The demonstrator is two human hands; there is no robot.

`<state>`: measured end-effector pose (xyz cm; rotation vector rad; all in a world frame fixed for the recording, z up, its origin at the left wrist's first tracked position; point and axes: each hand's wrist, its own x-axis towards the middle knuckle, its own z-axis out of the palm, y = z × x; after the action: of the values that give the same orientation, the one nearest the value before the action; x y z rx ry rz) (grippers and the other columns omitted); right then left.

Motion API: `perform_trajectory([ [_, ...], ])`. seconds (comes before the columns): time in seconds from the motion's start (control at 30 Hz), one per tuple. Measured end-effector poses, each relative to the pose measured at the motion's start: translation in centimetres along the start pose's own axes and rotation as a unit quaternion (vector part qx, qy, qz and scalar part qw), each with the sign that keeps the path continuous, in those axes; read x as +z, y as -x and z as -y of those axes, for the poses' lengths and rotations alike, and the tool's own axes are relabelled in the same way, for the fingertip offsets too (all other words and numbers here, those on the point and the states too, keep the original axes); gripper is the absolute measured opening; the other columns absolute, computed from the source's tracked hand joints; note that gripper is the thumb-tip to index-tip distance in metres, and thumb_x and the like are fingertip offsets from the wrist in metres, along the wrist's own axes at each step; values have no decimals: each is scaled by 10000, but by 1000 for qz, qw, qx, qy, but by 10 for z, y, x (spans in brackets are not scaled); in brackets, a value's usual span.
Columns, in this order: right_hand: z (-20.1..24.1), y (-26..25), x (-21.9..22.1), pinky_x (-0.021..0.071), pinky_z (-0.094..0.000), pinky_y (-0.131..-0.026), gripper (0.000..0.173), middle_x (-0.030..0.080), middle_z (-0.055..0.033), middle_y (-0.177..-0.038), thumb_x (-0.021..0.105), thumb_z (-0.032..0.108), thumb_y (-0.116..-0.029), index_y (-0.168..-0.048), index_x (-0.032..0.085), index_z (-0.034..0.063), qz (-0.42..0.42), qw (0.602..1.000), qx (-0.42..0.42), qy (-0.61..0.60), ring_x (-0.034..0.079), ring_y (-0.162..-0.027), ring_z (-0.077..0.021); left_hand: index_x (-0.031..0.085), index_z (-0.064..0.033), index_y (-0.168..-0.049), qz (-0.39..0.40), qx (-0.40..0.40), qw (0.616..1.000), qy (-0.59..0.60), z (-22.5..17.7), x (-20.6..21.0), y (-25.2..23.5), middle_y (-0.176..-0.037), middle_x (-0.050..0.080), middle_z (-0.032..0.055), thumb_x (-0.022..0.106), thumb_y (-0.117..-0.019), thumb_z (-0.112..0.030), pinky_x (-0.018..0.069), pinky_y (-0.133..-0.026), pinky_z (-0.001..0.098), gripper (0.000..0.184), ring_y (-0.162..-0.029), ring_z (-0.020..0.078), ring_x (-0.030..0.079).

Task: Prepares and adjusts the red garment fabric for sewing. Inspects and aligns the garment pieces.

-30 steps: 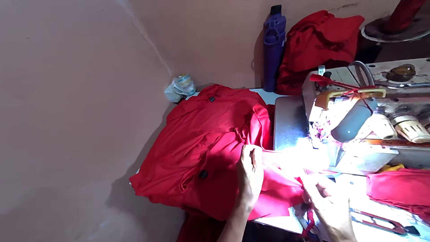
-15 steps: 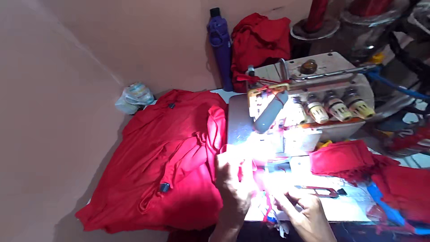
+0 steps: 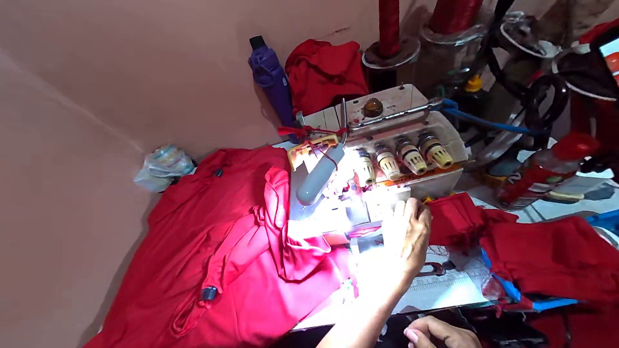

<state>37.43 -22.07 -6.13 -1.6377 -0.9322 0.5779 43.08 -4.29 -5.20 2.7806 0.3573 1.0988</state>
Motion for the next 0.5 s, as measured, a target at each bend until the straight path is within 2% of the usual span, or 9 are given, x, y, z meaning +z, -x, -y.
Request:
perform_trajectory([
  [0.1,-2,0,3,563,-269,-688,168,721,-128,-770,621,68,-958,-930,733,-54,2,1000,0,-3,689,-688,-126,732,-44,-831,-27,-16,997,72,2,-1,0,-869,690,114,739,-869,-80,547,-723,393,52,-838,272,680],
  [0.17,-3,-1,4,563,-274,-688,171,721,-130,-769,621,72,-958,-923,733,-54,-3,1000,-4,3,690,-691,-134,711,-44,-815,-23,-21,987,159,5,-5,2,-855,681,106,748,-840,-57,537,-753,385,47,-843,256,669],
  [0.23,-3,-2,6,569,-279,-688,175,719,-136,-766,621,69,-952,-902,728,-60,-32,999,-10,1,694,-689,-135,691,-1,-852,6,-41,957,287,5,-20,5,-878,693,131,695,-858,-36,530,-830,376,36,-906,241,669],
  [0.27,-3,-3,6,572,-254,-689,176,722,-119,-767,621,70,-949,-898,728,-61,-60,998,-14,-5,693,-691,-101,671,27,-867,19,-54,937,343,4,-32,6,-888,702,147,662,-866,-28,543,-866,357,55,-937,222,684],
  [0.33,-3,-6,4,570,-188,-711,181,727,-66,-794,631,88,-962,-925,720,-65,-131,991,-27,-17,677,-718,-7,621,50,-889,54,-96,898,425,3,-58,11,-851,676,108,594,-886,-26,526,-824,260,81,-871,111,658],
  [0.4,-1,-14,1,548,-142,-750,214,717,-51,-835,658,130,-960,-973,690,-81,-203,977,-60,12,648,-771,49,531,-26,-875,99,-164,847,495,8,-82,19,-754,561,-19,557,-907,-30,458,-686,176,41,-722,0,548],
  [0.43,1,-19,0,539,-131,-795,270,714,-69,-873,679,176,-949,-993,667,-91,-235,968,-78,43,646,-830,57,494,-73,-879,124,-199,820,523,11,-95,24,-729,517,-68,544,-922,-25,438,-653,164,82,-684,-25,515],
  [0.5,6,-29,2,484,-156,-860,403,674,-157,-1003,689,251,-945,-1111,614,-108,-249,959,-110,77,606,-959,-17,483,-102,-889,148,-249,795,533,19,-116,36,-728,493,-98,537,-937,-22,425,-635,150,108,-669,-40,499],
])
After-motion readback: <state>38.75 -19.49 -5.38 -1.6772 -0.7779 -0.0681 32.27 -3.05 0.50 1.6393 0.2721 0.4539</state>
